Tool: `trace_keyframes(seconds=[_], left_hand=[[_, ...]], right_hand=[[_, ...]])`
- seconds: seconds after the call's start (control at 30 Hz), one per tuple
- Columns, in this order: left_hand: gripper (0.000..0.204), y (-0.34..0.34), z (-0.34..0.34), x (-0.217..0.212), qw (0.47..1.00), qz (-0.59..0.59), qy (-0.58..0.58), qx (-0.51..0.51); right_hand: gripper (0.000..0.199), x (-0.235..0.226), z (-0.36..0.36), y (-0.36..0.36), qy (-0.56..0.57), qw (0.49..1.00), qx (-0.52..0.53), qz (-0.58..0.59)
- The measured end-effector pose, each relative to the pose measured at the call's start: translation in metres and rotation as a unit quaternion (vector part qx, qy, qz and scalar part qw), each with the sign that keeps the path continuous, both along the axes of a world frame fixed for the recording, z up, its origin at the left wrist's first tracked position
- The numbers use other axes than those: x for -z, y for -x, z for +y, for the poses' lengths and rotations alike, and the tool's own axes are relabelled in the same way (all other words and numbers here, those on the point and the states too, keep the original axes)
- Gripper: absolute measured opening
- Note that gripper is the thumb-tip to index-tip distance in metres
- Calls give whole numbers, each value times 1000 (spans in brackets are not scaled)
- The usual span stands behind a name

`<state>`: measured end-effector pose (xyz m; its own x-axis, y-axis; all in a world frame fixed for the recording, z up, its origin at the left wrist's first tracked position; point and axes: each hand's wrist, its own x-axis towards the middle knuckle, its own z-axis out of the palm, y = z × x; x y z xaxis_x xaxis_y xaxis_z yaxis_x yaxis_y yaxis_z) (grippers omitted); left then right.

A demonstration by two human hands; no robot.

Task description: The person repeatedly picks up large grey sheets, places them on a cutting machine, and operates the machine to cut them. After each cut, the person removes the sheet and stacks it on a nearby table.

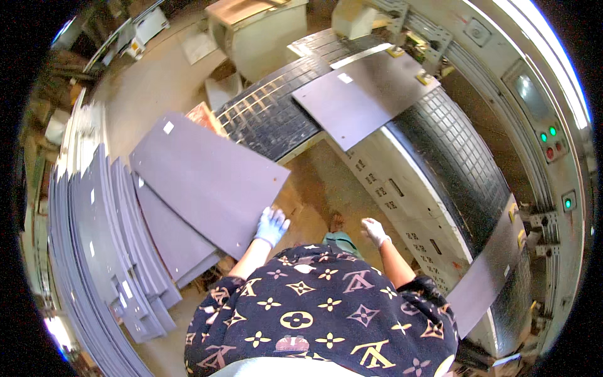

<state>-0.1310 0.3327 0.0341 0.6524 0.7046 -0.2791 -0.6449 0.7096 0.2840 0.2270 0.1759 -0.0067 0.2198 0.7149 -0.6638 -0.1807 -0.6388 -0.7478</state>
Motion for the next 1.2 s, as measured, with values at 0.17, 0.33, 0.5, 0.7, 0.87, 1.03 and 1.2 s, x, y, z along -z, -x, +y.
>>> trace_keyframes(seconds=[0.17,0.33,0.5,0.7,0.87,1.03,1.2], left_hand=[[28,-31,-10,-66,927,279,213,-135],[24,-19,-44,-38,952,204,132,-185],[27,-32,-63,-37,953,188,157,-179],[19,-56,-81,-20,887,312,188,-283],[29,-52,-87,-26,885,373,161,-227],[31,-58,-55,-52,915,397,13,-64],[24,-116,12,-68,793,505,-338,39]], right_hand=[[18,-43,84,-40,-48,960,109,254],[50,-80,200,-49,-24,958,174,228],[48,-63,280,-55,-70,918,273,279],[48,-6,298,-73,-175,863,318,351],[54,46,306,-76,-140,905,339,214],[50,3,268,-72,-241,874,372,199],[42,6,120,-102,-190,880,399,173]])
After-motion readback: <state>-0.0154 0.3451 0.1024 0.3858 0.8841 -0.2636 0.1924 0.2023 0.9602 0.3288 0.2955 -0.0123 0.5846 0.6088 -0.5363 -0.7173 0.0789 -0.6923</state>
